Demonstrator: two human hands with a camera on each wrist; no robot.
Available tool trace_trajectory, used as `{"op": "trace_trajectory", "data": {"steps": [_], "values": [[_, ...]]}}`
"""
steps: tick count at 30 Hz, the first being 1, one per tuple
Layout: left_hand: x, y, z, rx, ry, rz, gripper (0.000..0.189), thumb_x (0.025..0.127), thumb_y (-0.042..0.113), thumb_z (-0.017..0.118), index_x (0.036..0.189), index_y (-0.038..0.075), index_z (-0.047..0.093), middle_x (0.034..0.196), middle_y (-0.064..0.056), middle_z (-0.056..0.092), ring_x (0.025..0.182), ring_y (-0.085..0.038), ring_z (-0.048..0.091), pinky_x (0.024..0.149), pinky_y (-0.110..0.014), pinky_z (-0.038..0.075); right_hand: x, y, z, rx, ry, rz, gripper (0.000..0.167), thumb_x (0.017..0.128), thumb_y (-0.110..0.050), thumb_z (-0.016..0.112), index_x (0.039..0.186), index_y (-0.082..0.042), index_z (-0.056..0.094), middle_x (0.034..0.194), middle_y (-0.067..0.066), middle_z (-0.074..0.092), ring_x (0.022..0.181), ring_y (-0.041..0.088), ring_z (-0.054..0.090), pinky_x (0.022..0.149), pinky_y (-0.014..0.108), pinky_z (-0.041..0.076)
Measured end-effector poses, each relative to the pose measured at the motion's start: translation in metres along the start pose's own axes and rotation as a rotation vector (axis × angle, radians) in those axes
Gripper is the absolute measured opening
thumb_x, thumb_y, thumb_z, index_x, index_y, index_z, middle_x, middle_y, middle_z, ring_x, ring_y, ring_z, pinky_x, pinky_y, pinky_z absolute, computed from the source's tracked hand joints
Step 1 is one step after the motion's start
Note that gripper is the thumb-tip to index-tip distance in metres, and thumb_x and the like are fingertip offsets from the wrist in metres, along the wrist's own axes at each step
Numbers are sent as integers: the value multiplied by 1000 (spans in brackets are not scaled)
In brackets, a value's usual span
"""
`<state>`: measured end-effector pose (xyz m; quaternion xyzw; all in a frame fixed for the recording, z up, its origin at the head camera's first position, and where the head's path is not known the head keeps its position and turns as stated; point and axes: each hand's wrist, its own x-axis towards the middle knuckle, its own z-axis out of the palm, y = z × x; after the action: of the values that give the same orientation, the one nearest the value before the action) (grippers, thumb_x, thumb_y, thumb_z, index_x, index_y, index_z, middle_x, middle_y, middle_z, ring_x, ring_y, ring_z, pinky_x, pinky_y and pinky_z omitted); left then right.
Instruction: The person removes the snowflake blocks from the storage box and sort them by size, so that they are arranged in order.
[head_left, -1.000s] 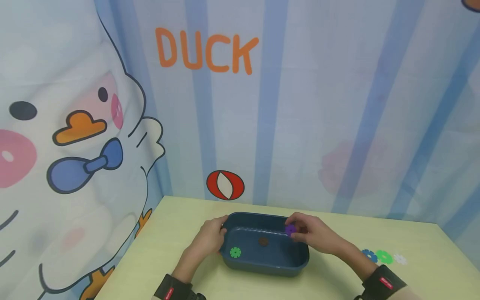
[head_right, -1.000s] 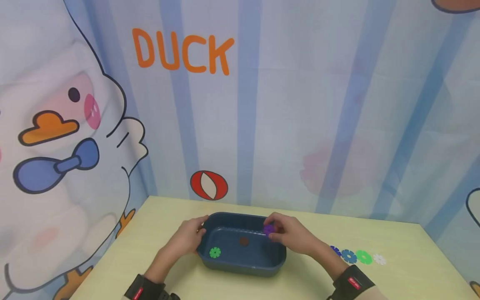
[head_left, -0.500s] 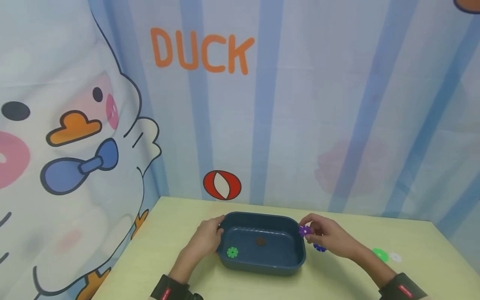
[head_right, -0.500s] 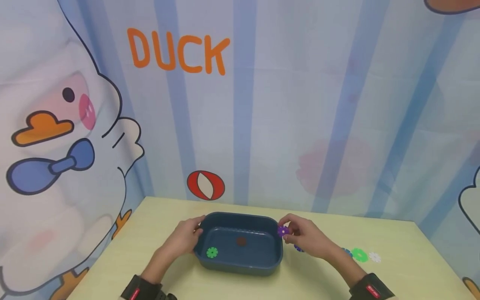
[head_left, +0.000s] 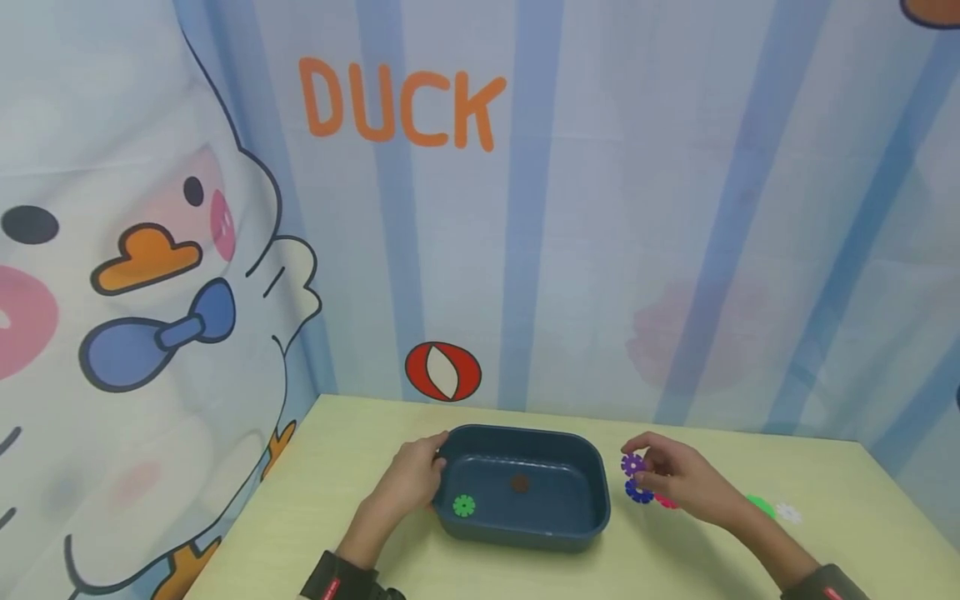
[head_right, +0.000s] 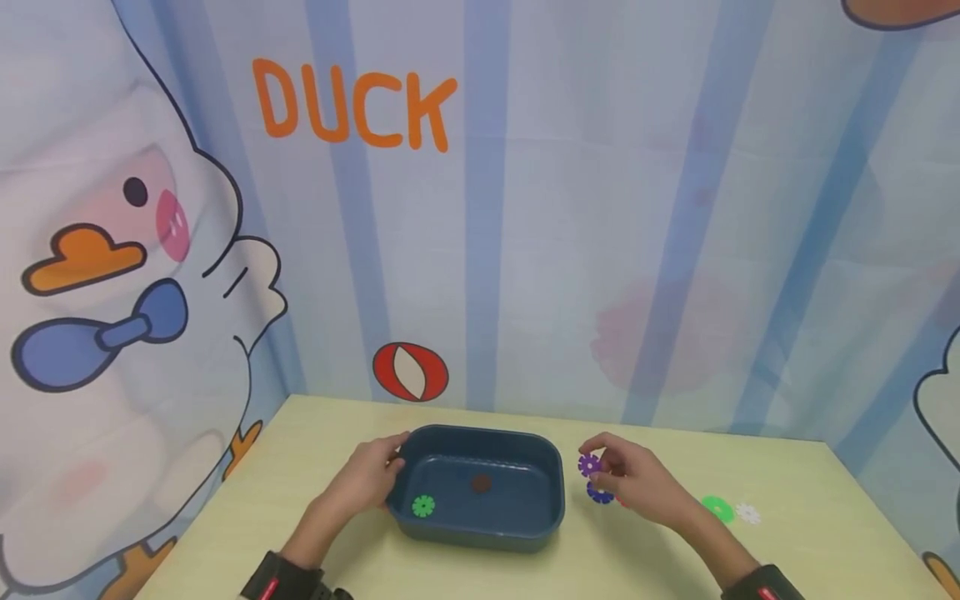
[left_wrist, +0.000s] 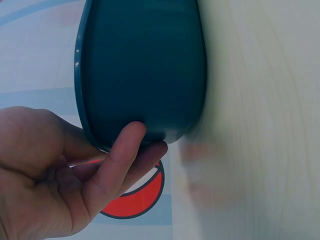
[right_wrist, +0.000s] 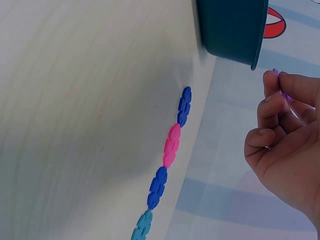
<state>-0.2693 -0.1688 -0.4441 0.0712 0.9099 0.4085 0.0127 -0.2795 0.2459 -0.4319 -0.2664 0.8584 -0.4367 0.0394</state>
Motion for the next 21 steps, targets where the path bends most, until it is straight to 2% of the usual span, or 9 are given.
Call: {"op": "trace_trajectory", "data": {"steps": [7,11,15,21], "values": [[0,-1,-1,-18,-6,9,50,106,-4,54,156,-5,46,135,-35,63,63,-22,73,47,-29,59,-13,13,-12,5,24,37,34,101,-7,69,132,0,61,79,12,63,62,16,56,57,29,51],[-1,-1,-2,-26,-4,7,50,106,-4,55,155,-5,47,132,-34,65,68,-25,74,48,-31,61,-19,21,-18,-38,37,75,34,101,-9,69,133,1,61,79,9,62,65,15,55,60,28,49],[-1,-1,-1,-31,-5,4,50,106,-4,55,156,-5,47,131,-34,65,65,-25,74,49,-32,61,-26,26,-24,-93,62,113,34,100,-9,70,132,2,62,79,5,59,67,9,52,60,26,47],[0,0,0,-21,-5,3,50,106,-4,55,156,-5,46,131,-34,65,61,-22,72,48,-31,60,-34,27,-33,-105,91,123,35,100,-7,70,133,2,62,81,8,61,70,16,57,62,26,47]]}}
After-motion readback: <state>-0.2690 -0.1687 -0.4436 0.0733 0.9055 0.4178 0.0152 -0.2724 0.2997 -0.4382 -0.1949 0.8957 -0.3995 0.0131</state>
